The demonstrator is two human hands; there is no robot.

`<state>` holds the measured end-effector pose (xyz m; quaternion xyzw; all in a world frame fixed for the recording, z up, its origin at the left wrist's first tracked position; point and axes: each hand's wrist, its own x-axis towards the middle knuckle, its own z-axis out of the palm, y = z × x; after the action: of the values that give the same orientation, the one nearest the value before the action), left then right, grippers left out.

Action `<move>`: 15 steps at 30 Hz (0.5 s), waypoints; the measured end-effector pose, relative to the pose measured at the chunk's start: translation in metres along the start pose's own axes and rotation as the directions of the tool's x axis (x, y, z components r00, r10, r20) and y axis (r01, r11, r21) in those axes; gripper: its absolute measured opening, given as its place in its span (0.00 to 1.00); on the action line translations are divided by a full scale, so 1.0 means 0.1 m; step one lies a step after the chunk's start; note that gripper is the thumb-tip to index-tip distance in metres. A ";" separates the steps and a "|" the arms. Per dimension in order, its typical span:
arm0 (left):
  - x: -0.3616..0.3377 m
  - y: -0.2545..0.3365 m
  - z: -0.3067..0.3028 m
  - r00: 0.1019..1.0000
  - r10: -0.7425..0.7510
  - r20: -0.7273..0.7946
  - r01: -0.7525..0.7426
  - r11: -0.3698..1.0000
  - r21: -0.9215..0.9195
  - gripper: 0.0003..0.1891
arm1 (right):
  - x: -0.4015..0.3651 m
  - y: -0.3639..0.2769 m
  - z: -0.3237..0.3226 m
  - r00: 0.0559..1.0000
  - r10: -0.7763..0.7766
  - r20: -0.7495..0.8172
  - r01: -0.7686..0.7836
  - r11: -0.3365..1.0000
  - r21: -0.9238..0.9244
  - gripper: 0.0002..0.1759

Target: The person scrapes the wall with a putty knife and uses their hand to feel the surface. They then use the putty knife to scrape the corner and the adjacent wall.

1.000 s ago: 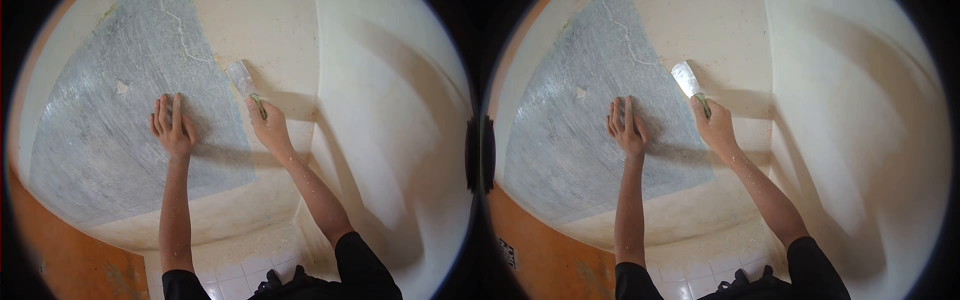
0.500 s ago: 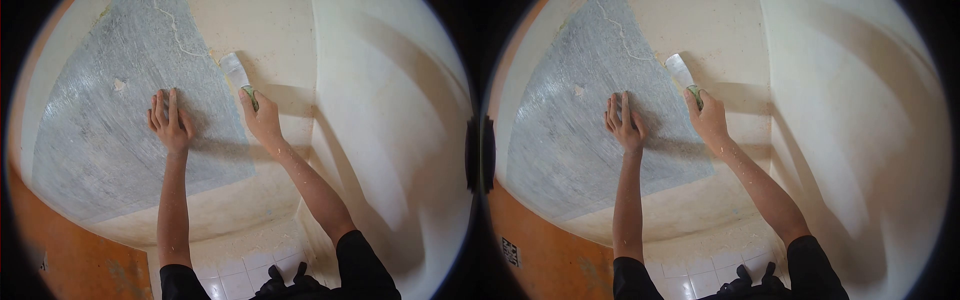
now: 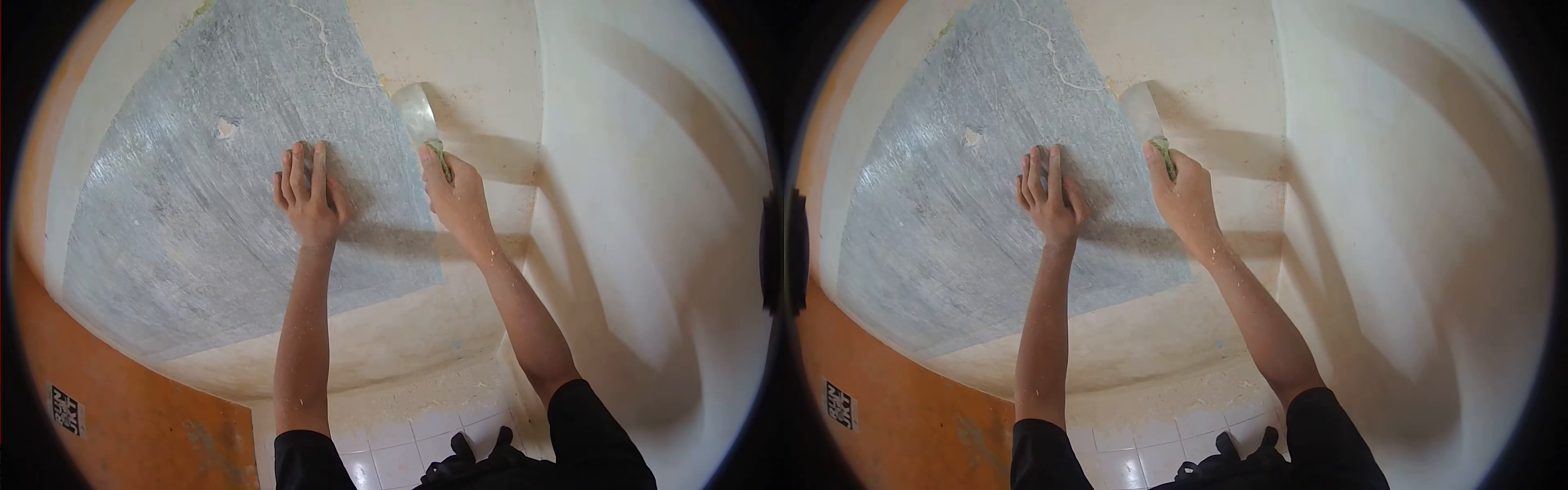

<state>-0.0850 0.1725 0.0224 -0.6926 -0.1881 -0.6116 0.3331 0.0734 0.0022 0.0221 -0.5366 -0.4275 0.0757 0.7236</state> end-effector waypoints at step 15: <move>-0.02 0.00 0.01 1.000 0.013 0.015 -0.012 1.000 -0.021 0.25 | 0.11 -0.04 -0.03 0.998 -0.054 -0.025 0.052 0.996 -0.066 0.29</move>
<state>-0.0849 0.1731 0.0204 -0.7017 -0.1799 -0.6062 0.3283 0.0810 0.0049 0.0318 -0.5493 -0.4342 0.0352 0.7131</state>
